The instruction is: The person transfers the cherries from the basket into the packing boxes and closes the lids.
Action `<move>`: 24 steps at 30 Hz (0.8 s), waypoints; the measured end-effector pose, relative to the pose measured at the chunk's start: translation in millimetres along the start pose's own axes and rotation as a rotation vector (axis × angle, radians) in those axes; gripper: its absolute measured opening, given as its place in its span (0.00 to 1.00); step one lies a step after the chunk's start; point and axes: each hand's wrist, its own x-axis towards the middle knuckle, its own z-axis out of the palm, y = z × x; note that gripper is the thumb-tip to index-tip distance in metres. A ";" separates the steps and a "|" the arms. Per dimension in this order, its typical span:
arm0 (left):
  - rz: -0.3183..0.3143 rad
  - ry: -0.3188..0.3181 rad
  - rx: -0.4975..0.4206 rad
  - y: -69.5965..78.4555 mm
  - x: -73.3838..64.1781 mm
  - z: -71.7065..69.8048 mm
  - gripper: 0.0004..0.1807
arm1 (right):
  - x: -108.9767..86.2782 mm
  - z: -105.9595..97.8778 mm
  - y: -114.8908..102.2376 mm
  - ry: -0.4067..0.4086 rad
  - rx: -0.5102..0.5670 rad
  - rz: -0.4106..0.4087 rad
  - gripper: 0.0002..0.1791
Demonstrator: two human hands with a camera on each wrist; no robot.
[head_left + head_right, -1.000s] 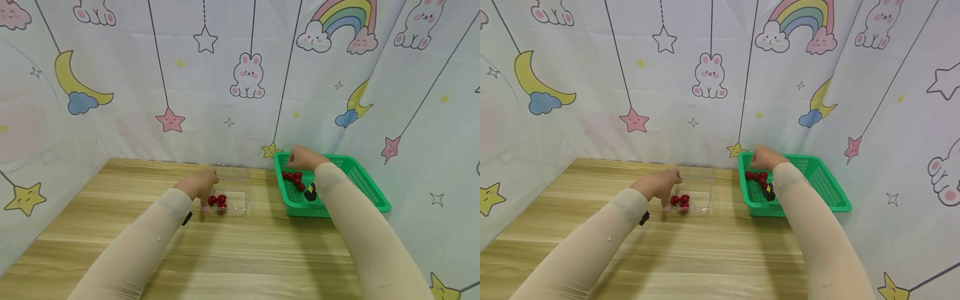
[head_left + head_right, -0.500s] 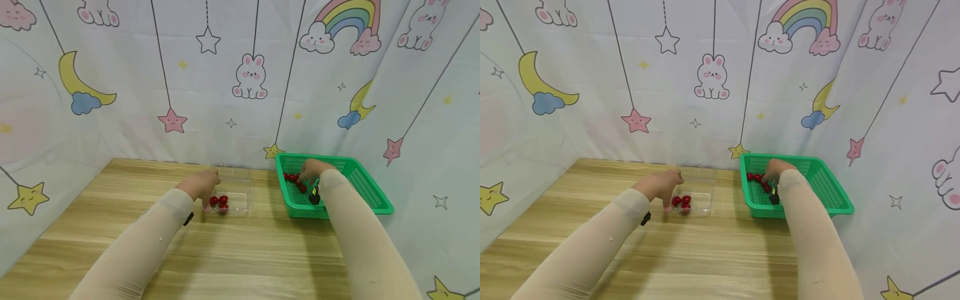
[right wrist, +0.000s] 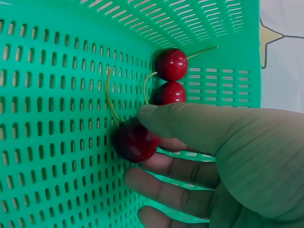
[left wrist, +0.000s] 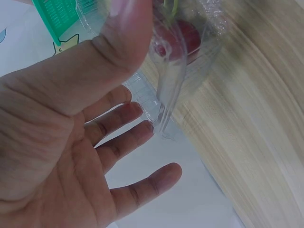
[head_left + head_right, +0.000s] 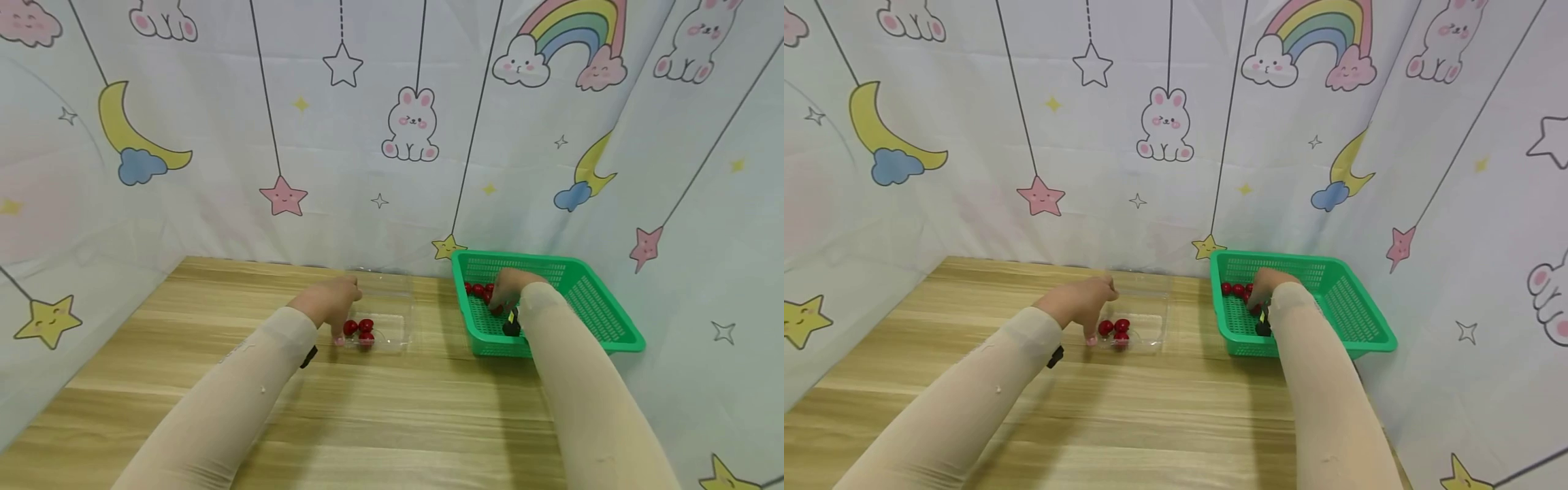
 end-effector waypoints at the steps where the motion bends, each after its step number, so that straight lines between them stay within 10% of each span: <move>1: -0.001 0.000 0.000 0.3 0.2 -0.1 0.60 | -0.6 0.5 0.0 -0.001 0.000 -0.002 0.06; 24: 0.017 0.005 0.029 2.4 -2.1 -1.0 0.60 | -27.9 -24.9 -29.3 0.022 -0.030 -0.066 0.11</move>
